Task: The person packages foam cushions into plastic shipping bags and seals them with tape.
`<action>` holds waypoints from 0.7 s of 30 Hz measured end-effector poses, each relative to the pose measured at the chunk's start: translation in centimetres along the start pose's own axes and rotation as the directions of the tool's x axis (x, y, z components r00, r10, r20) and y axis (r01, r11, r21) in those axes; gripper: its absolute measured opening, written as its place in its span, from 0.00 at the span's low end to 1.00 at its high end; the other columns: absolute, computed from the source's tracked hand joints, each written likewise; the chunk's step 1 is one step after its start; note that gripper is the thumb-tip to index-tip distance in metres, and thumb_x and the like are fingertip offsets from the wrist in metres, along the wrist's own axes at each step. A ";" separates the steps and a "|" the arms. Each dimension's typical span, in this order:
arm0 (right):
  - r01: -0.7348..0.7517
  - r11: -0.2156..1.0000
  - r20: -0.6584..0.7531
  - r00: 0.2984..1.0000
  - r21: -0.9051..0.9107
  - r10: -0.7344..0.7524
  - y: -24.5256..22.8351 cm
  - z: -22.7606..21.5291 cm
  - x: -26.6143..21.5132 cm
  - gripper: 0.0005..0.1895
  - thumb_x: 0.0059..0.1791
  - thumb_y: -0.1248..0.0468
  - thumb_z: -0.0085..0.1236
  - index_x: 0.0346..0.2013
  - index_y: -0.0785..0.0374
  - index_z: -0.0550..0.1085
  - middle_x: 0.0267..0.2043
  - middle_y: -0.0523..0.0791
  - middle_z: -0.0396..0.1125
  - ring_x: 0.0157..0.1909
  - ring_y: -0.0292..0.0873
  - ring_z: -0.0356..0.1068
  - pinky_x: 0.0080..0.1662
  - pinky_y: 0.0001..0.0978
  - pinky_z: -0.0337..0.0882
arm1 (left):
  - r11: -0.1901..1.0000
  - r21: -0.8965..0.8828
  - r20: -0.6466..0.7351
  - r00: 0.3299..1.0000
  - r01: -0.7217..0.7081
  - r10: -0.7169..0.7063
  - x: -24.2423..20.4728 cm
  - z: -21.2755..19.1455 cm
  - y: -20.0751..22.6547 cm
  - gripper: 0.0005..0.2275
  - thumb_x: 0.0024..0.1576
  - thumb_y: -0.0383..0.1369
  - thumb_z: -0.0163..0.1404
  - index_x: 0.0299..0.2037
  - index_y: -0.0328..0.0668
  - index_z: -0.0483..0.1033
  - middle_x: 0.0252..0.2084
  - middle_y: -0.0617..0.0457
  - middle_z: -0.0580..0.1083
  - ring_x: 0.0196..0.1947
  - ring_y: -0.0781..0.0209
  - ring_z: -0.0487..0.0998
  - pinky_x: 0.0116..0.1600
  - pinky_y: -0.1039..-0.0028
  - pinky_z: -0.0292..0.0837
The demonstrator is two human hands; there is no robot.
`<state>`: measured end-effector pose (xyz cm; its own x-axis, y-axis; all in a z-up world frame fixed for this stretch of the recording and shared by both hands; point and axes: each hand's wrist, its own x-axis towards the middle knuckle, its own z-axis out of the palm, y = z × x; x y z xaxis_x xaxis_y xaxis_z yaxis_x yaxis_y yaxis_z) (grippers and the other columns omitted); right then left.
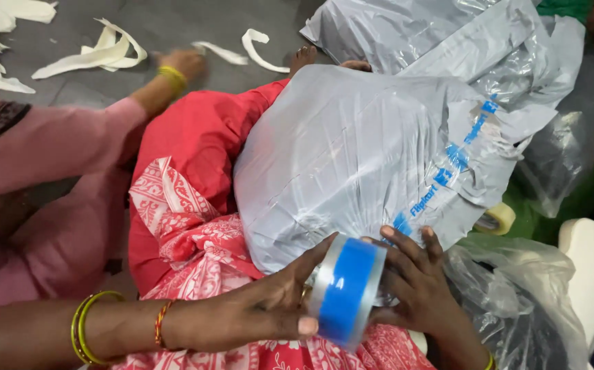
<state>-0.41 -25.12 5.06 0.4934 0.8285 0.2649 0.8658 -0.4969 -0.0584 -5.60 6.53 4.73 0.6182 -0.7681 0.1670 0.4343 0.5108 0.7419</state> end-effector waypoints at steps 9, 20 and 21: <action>0.056 0.998 -0.168 0.984 -0.041 -0.062 1.0 1.2 2.2 0.33 0.46 0.35 0.54 0.57 0.51 0.77 0.61 0.42 0.70 0.71 0.47 0.61 0.74 0.53 0.36 | 0.894 0.413 -0.102 0.984 0.173 -0.143 -3.9 1.1 0.7 0.44 0.63 0.54 0.46 0.80 0.43 0.30 0.78 0.39 0.57 0.71 0.49 0.63 0.73 0.64 0.54; 0.114 0.990 -0.243 0.961 -0.081 -0.131 5.1 0.5 7.2 0.35 0.47 0.31 0.53 0.54 0.53 0.78 0.58 0.44 0.71 0.69 0.50 0.63 0.76 0.53 0.39 | 0.909 0.408 -0.271 0.962 0.087 0.030 -4.6 0.9 -0.7 0.42 0.62 0.47 0.50 0.80 0.45 0.36 0.66 0.42 0.66 0.59 0.61 0.69 0.64 0.69 0.66; 0.106 0.992 -0.249 0.961 -0.071 -0.121 5.4 0.3 7.8 0.35 0.47 0.31 0.51 0.53 0.54 0.78 0.57 0.43 0.71 0.70 0.50 0.63 0.76 0.53 0.39 | 0.893 0.438 -0.314 0.948 0.103 0.045 -4.6 0.7 -0.7 0.42 0.61 0.46 0.51 0.81 0.46 0.39 0.63 0.44 0.69 0.55 0.62 0.72 0.61 0.70 0.70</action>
<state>8.15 -21.29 6.52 0.3490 0.7918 0.5013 0.9051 -0.4235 0.0388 -9.21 9.47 3.91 0.8115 -0.5842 -0.0125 0.1648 0.2081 0.9641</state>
